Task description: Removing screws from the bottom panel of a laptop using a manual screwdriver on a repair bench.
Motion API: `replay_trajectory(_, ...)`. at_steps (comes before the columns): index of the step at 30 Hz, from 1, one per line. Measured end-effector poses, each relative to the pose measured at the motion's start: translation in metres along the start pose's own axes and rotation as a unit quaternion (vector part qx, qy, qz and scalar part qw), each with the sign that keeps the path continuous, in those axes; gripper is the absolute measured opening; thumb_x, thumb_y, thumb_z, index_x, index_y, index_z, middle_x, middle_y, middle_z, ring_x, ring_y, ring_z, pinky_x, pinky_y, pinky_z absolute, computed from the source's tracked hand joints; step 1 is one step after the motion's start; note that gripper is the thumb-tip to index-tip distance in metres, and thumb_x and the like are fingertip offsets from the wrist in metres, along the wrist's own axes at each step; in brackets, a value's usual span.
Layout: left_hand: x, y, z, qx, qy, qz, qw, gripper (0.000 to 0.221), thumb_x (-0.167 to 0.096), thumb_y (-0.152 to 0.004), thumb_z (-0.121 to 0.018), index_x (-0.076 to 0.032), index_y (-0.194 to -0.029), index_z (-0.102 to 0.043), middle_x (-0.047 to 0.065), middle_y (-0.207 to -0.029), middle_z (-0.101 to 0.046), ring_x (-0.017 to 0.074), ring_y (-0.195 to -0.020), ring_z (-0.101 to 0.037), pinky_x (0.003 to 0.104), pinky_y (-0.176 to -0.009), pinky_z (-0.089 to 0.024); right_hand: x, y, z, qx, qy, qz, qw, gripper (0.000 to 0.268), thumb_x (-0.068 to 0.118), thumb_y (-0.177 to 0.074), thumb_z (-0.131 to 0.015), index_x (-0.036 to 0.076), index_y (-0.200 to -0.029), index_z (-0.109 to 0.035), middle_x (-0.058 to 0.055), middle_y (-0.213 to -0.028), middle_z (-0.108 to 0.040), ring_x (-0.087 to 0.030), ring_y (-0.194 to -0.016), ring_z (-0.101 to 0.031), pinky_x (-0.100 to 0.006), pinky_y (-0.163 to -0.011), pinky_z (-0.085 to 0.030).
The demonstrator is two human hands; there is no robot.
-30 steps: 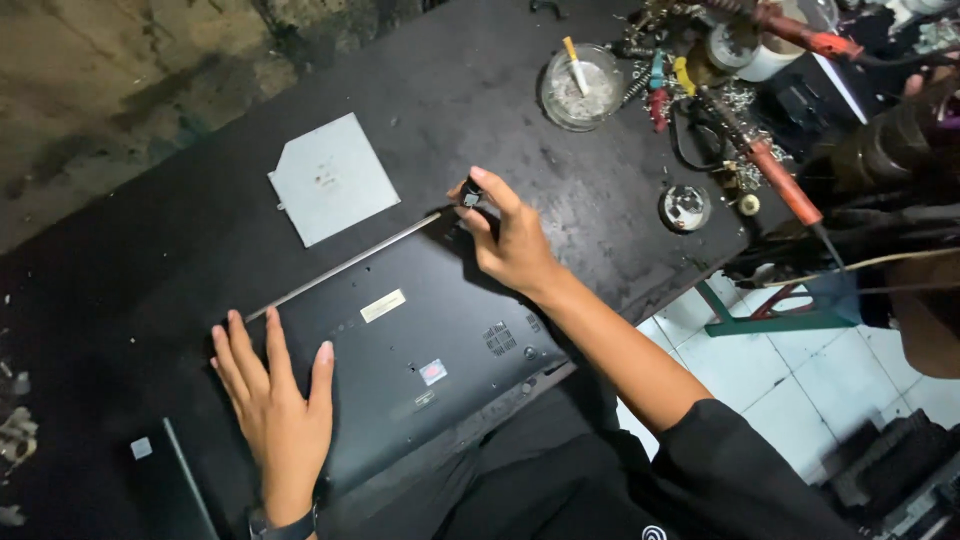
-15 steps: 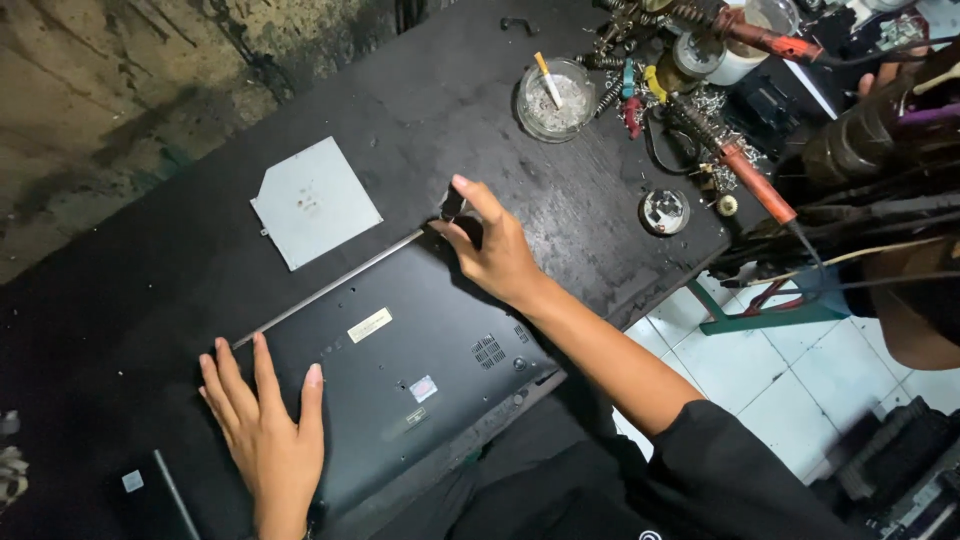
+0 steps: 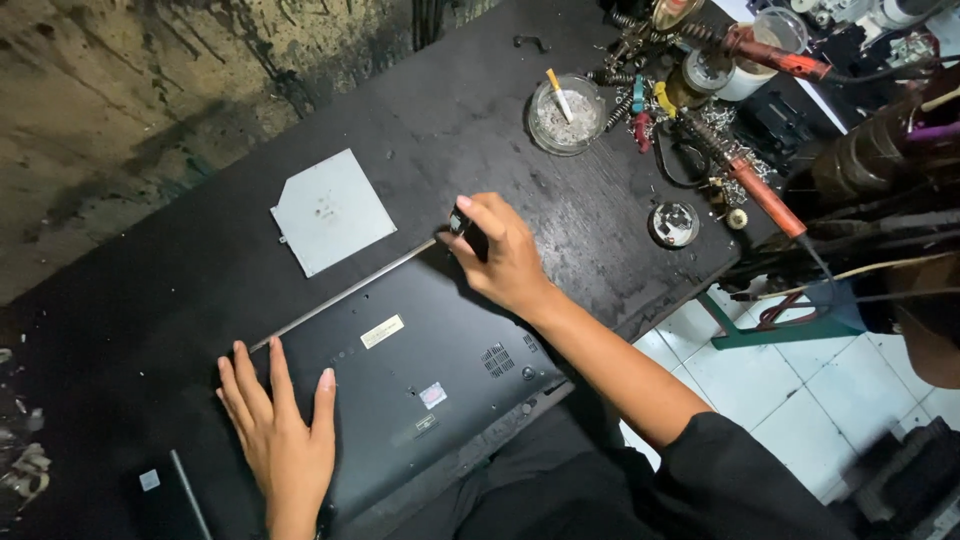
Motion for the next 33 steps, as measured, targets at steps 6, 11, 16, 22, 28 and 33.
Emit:
replay_trajectory(6,0.002,-0.001,-0.002,0.018,-0.005,0.017,1.000,0.067,-0.040,-0.101,-0.053,-0.004,-0.156,-0.043,0.027,-0.166,-0.028,0.0461,-0.155,-0.020,0.060,-0.122,-0.021,-0.004,0.005,0.000,-0.005,0.010,-0.001,1.000,0.081,-0.008,-0.102,-0.074,0.022,-0.160,-0.025,-0.011,-0.111,-0.057,-0.024,-0.091,-0.055,-0.034,-0.072,-0.049)
replay_trajectory(11,-0.001,-0.002,0.001,0.007,0.013,0.006,1.000,0.067,-0.036,-0.101,-0.056,-0.003,-0.157,-0.041,0.029,-0.165,-0.027,0.0502,-0.153,-0.020,0.067,-0.120,-0.021,-0.009,0.007,-0.003,0.004,-0.029,-0.063,0.998,0.090,-0.008,-0.099,-0.079,0.024,-0.161,-0.022,-0.007,-0.098,-0.053,-0.017,-0.073,-0.054,-0.031,-0.065,-0.053)
replay_trajectory(16,-0.004,0.000,0.005,-0.010,0.004,-0.011,1.000,0.063,-0.035,-0.104,-0.057,-0.001,-0.156,-0.043,0.030,-0.164,-0.029,0.0513,-0.152,-0.023,0.066,-0.121,-0.024,0.011,-0.007,0.015,-0.137,-0.062,-0.063,0.987,0.075,-0.010,-0.098,-0.073,0.019,-0.145,-0.022,-0.015,-0.122,-0.054,-0.031,-0.089,-0.073,-0.048,-0.093,-0.058)
replay_trajectory(22,-0.003,0.000,0.005,-0.005,0.011,-0.009,1.000,0.063,-0.035,-0.106,-0.056,-0.005,-0.158,-0.038,0.028,-0.165,-0.026,0.0481,-0.154,-0.020,0.065,-0.123,-0.022,0.046,-0.013,0.058,-0.070,-0.166,-0.178,0.967,0.084,-0.013,-0.107,-0.069,0.025,-0.159,-0.014,-0.025,-0.127,-0.054,-0.033,-0.106,-0.071,-0.041,-0.094,-0.065)
replay_trajectory(28,-0.005,0.000,0.007,0.015,0.021,0.001,1.000,0.063,-0.035,-0.106,-0.055,-0.004,-0.159,-0.037,0.026,-0.166,-0.023,0.0458,-0.155,-0.018,0.064,-0.124,-0.018,0.058,0.044,0.077,0.017,-0.061,-0.078,0.995,0.084,-0.011,-0.096,-0.076,0.010,-0.154,-0.018,-0.021,-0.103,-0.068,-0.030,-0.092,-0.073,-0.040,-0.095,-0.056)
replay_trajectory(33,-0.004,-0.002,0.007,0.019,0.025,0.000,0.999,0.063,-0.034,-0.107,-0.054,-0.003,-0.159,-0.037,0.027,-0.166,-0.022,0.0466,-0.155,-0.017,0.065,-0.124,-0.018,0.061,0.067,0.085,0.043,-0.062,-0.065,0.995,0.086,-0.014,-0.095,-0.073,0.012,-0.154,-0.017,-0.023,-0.099,-0.061,-0.033,-0.089,-0.071,-0.046,-0.092,-0.062)
Point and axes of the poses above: each hand's wrist, its own y-axis away from the middle knuckle, its own z-axis out of the back of the hand, x = y × z, the point moved 1 cm from there along -y, towards the middle knuckle
